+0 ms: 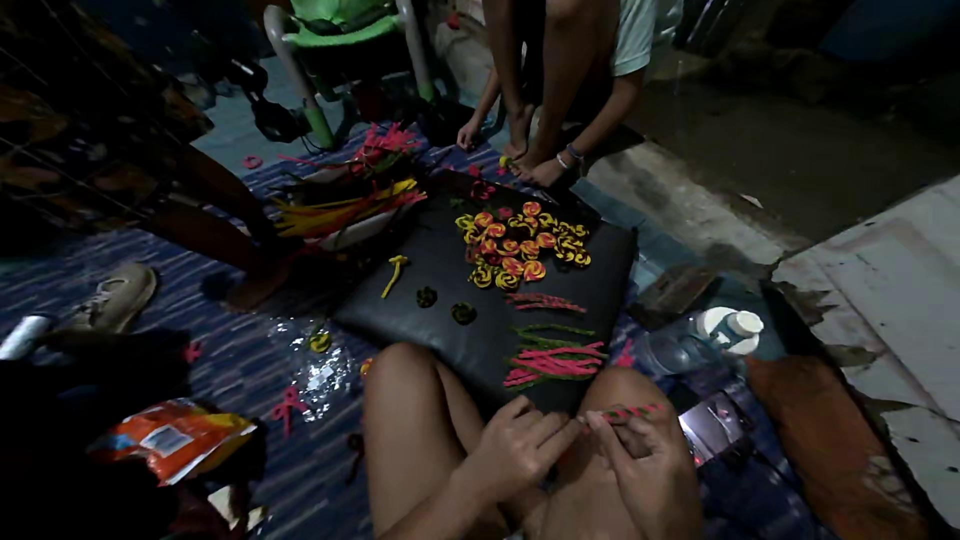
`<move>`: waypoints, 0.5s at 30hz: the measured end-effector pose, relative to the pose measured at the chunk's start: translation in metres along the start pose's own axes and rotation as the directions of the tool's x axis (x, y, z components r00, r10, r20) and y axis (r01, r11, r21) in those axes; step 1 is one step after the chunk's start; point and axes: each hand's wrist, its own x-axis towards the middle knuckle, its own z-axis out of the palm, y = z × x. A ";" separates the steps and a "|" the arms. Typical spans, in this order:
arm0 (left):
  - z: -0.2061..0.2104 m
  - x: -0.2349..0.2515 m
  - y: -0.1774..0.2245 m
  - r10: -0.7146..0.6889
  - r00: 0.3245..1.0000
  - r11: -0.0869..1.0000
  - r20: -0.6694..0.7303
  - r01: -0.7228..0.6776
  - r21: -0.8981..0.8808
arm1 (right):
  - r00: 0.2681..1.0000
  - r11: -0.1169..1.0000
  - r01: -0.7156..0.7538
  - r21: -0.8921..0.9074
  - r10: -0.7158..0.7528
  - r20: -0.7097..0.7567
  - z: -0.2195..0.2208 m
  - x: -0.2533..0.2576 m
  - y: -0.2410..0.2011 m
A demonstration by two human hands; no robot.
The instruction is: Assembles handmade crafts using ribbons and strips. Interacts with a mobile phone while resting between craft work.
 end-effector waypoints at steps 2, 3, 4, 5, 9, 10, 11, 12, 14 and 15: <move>-0.002 -0.002 -0.001 0.035 0.996 0.999 -0.084 -0.037 -0.016 | 0.999 0.997 -0.043 0.069 0.044 -0.019 0.003 -0.003 -0.005; -0.002 -0.004 -0.001 0.049 0.992 0.999 -0.116 -0.051 -0.013 | 0.998 0.993 -0.051 0.107 0.055 -0.034 0.006 -0.004 -0.005; -0.002 -0.006 -0.001 0.064 0.988 0.998 -0.142 -0.065 -0.003 | 0.996 0.987 -0.061 0.148 0.069 -0.048 0.008 -0.006 -0.004; -0.002 -0.007 -0.001 0.083 0.983 0.997 -0.163 -0.083 0.005 | 0.995 0.980 -0.075 0.182 0.085 -0.052 0.010 -0.007 -0.003; -0.011 -0.008 -0.006 0.186 0.966 0.982 -0.177 -0.177 0.067 | 0.979 0.931 -0.180 0.318 0.202 -0.037 0.016 -0.009 -0.004; -0.013 -0.008 -0.008 0.190 0.967 0.980 -0.170 -0.178 0.087 | 0.974 0.917 -0.203 0.344 0.225 -0.025 0.016 -0.009 -0.003; -0.015 -0.008 -0.009 0.178 0.970 0.981 -0.163 -0.162 0.105 | 0.970 0.904 -0.221 0.366 0.244 -0.017 0.017 -0.008 -0.002; -0.016 -0.008 -0.011 0.150 0.975 0.985 -0.164 -0.132 0.113 | 0.968 0.896 -0.227 0.381 0.250 -0.010 0.017 -0.009 -0.002; -0.013 -0.008 -0.013 0.032 0.984 0.998 -0.177 -0.022 0.055 | 0.985 0.912 -0.145 0.383 0.171 -0.034 0.019 -0.012 -0.002; -0.010 -0.008 -0.012 -0.058 0.983 0.998 -0.175 0.054 -0.026 | 0.995 0.924 -0.050 0.378 0.080 -0.063 0.021 -0.015 0.001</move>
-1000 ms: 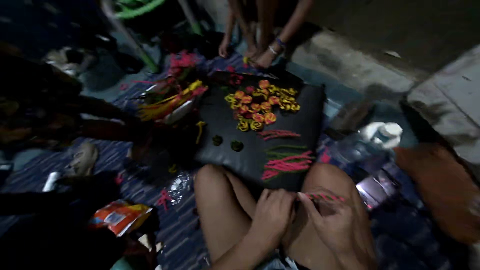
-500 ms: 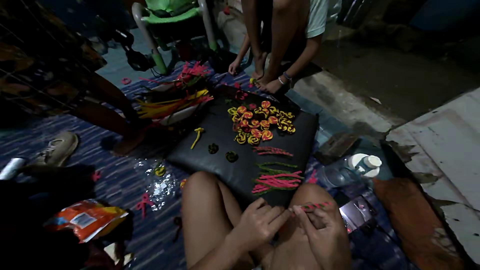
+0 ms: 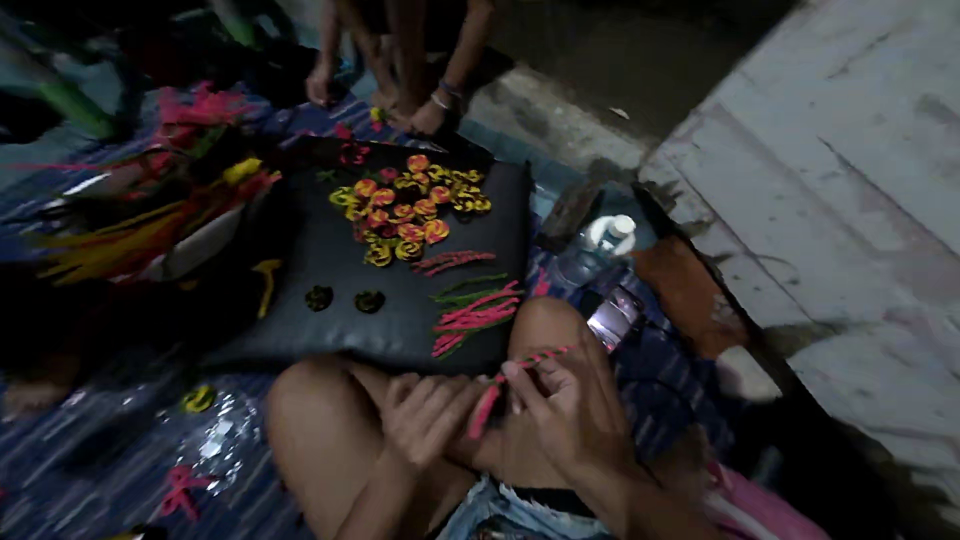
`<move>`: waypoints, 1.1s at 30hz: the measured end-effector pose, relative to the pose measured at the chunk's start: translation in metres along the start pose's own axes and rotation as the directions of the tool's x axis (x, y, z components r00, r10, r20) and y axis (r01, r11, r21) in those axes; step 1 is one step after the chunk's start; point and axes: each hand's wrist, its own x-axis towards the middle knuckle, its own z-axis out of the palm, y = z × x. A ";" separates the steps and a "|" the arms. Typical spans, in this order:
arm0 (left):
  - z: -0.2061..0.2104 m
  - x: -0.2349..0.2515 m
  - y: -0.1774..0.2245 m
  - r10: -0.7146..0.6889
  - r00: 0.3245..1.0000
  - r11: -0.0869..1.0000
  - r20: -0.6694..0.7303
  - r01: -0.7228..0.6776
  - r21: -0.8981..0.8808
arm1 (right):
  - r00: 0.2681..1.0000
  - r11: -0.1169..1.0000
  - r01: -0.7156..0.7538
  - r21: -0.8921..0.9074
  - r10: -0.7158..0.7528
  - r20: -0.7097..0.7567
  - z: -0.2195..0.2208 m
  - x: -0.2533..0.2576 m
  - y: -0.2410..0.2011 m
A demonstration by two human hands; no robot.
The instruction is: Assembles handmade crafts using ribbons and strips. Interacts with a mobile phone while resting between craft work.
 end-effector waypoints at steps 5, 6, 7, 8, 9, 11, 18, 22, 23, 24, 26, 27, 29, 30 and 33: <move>0.011 -0.010 0.039 -0.555 0.804 0.504 0.214 0.530 -0.682 | 0.885 0.884 0.466 -0.038 -0.466 -0.008 0.009 0.003 0.026; 0.007 -0.006 0.048 -0.630 0.671 0.163 0.392 0.608 -0.777 | 0.867 0.866 0.497 -0.045 -0.498 0.010 0.009 0.004 0.027; 0.002 0.001 0.054 -0.620 0.507 -0.238 0.599 0.606 -0.759 | 0.854 0.854 0.519 -0.042 -0.518 0.044 0.008 0.005 0.027; -0.003 0.008 0.054 -0.488 0.392 -0.600 0.780 0.499 -0.625 | 0.850 0.851 0.524 -0.029 -0.520 0.082 0.006 0.006 0.026; -0.005 0.008 0.050 -0.305 0.377 -0.833 0.874 0.338 -0.437 | 0.855 0.861 0.509 -0.007 -0.505 0.114 0.003 0.008 0.025; -0.006 0.008 0.043 -0.192 0.363 -0.904 0.912 0.296 -0.309 | 0.879 0.891 0.452 0.042 -0.453 0.145 -0.002 0.011 0.022; 0.002 -0.010 0.025 -0.466 0.863 0.768 0.195 0.503 -0.397 | 0.897 0.895 0.441 -0.065 -0.440 0.043 -0.001 0.012 0.027; -0.004 -0.013 0.018 -0.271 0.954 0.961 0.126 0.275 -0.013 | 0.891 0.875 0.453 -0.172 -0.448 0.069 -0.002 0.011 0.026; -0.005 -0.012 0.017 -0.261 0.959 0.965 0.112 0.260 0.022 | 0.896 0.874 0.443 -0.201 -0.438 0.074 -0.003 0.011 0.025; -0.005 -0.010 0.016 -0.253 0.962 0.967 0.107 0.248 0.052 | 0.903 0.874 0.430 -0.228 -0.423 0.079 -0.004 0.012 0.024; -0.007 -0.006 0.014 -0.220 0.967 0.972 0.128 0.206 0.116 | 0.921 0.882 0.389 -0.267 -0.381 0.085 -0.006 0.013 0.025; -0.009 -0.003 0.014 -0.200 0.964 0.974 0.173 0.178 0.137 | 0.933 0.889 0.358 -0.284 -0.348 0.089 -0.007 0.014 0.026; -0.012 -0.003 0.009 -0.195 0.935 0.981 0.297 0.188 0.052 | 0.950 0.894 0.312 -0.321 -0.285 0.130 -0.010 0.015 0.025; -0.012 -0.005 0.005 -0.228 0.905 0.958 0.358 0.275 -0.084 | 0.952 0.897 0.298 -0.325 -0.257 0.165 -0.012 0.016 0.024; -0.019 -0.006 0.008 -0.402 0.649 0.369 0.646 0.760 -0.535 | 0.944 0.956 0.250 -0.153 -0.205 0.260 -0.017 0.021 0.019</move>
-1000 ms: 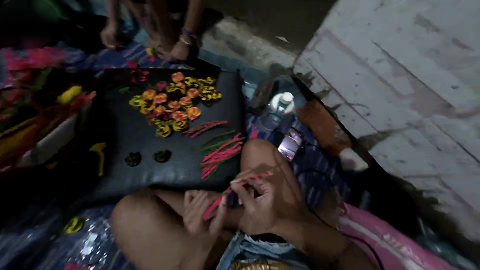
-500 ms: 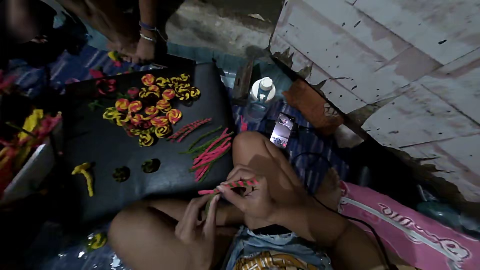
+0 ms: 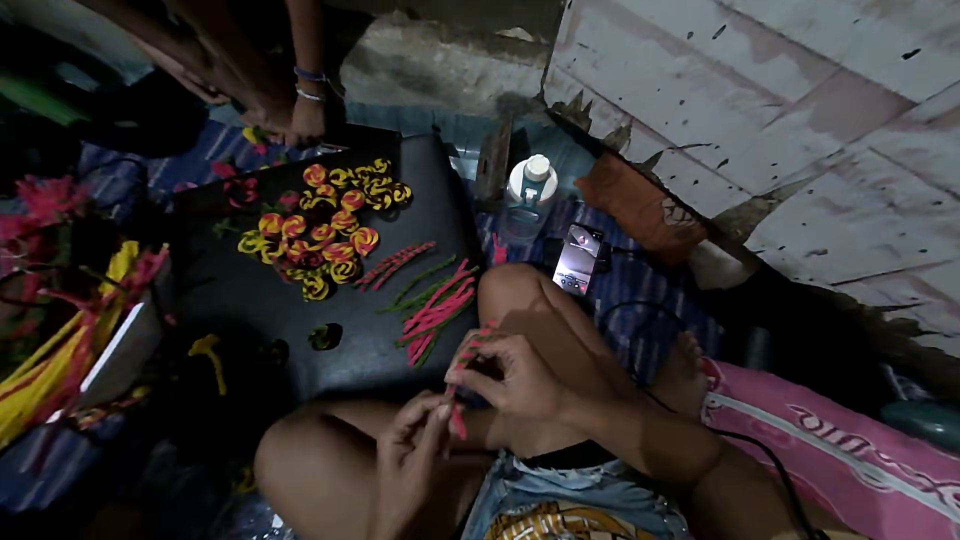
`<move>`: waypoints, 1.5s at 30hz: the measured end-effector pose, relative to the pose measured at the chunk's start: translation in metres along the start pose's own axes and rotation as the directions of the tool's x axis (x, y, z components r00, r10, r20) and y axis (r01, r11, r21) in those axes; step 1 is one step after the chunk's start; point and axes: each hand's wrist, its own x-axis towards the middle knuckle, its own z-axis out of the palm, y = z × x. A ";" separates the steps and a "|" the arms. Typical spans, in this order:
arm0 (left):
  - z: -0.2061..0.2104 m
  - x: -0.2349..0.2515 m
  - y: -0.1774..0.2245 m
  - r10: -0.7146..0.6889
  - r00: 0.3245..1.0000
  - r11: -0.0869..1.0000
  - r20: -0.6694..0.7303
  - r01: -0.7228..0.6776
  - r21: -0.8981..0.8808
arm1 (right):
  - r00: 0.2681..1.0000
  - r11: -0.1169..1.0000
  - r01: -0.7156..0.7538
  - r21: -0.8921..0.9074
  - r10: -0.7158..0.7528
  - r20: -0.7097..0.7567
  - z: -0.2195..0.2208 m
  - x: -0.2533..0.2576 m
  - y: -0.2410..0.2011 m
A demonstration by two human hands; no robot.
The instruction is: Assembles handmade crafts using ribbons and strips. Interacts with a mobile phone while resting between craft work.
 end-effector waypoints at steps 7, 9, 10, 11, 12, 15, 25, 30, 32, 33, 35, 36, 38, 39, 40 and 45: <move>0.001 -0.004 -0.008 -0.130 0.952 0.681 0.277 0.288 -0.673 | 0.999 0.961 -0.039 0.274 0.041 -0.004 0.005 0.001 -0.004; 0.004 -0.004 0.000 -0.155 0.973 0.789 0.173 0.228 -0.571 | 0.998 0.966 -0.047 0.253 0.059 -0.039 0.004 0.001 -0.004; 0.005 -0.004 0.003 -0.153 0.980 0.848 0.126 0.196 -0.493 | 0.996 0.967 -0.058 0.248 0.072 -0.047 0.003 0.001 -0.004; 0.007 -0.005 0.005 -0.126 0.989 0.908 0.072 0.144 -0.393 | 0.994 0.966 -0.079 0.247 0.094 -0.051 0.002 0.001 -0.004; 0.009 -0.005 0.005 -0.066 0.998 0.961 0.012 0.067 -0.268 | 0.990 0.963 -0.112 0.247 0.129 -0.056 0.002 0.002 -0.005; 0.011 -0.006 -0.005 0.268 0.958 0.947 -0.102 -0.242 0.213 | 0.961 0.937 -0.227 0.265 0.259 -0.093 0.002 0.004 -0.009; 0.008 0.001 0.015 -0.349 0.926 0.633 0.142 0.345 -0.694 | 0.969 0.946 0.242 0.215 -0.227 -0.095 0.010 -0.001 -0.001; 0.017 -0.001 0.025 -0.451 0.890 0.769 -0.066 0.350 -0.536 | 0.979 0.955 0.202 0.216 -0.200 -0.030 0.008 0.000 -0.001; 0.018 0.000 0.024 -0.264 0.909 0.953 -0.324 0.192 -0.236 | 0.995 0.978 0.099 0.182 -0.102 0.009 0.008 -0.002 0.004; 0.016 0.000 0.021 -0.150 0.921 0.984 -0.359 0.105 -0.141 | 0.998 0.984 0.056 0.168 -0.060 0.016 0.009 -0.004 0.006; 0.014 0.002 0.020 -0.031 0.939 0.999 -0.343 0.023 -0.027 | 1.000 0.992 0.016 0.126 -0.014 -0.022 0.013 -0.009 0.009; 0.013 0.003 0.020 -0.019 0.948 1.000 -0.317 0.019 -0.004 | 0.999 0.996 0.009 0.086 -0.006 -0.031 0.013 -0.009 0.010; 0.009 0.007 0.017 -0.068 0.968 0.997 -0.240 0.073 0.012 | 0.999 1.000 0.027 0.006 -0.027 -0.022 0.010 -0.006 0.013; 0.009 0.008 0.016 -0.106 0.972 0.993 -0.209 0.113 0.024 | 0.999 0.999 0.039 -0.017 -0.039 -0.014 0.008 -0.005 0.014; 0.009 0.008 0.015 -0.126 0.974 0.988 -0.190 0.141 0.064 | 0.999 0.999 0.039 -0.035 -0.040 -0.016 0.008 -0.005 0.014; 0.015 0.007 0.020 0.126 0.980 0.748 -0.153 0.007 0.664 | 0.999 0.997 -0.032 -0.077 0.030 -0.031 0.004 -0.003 0.008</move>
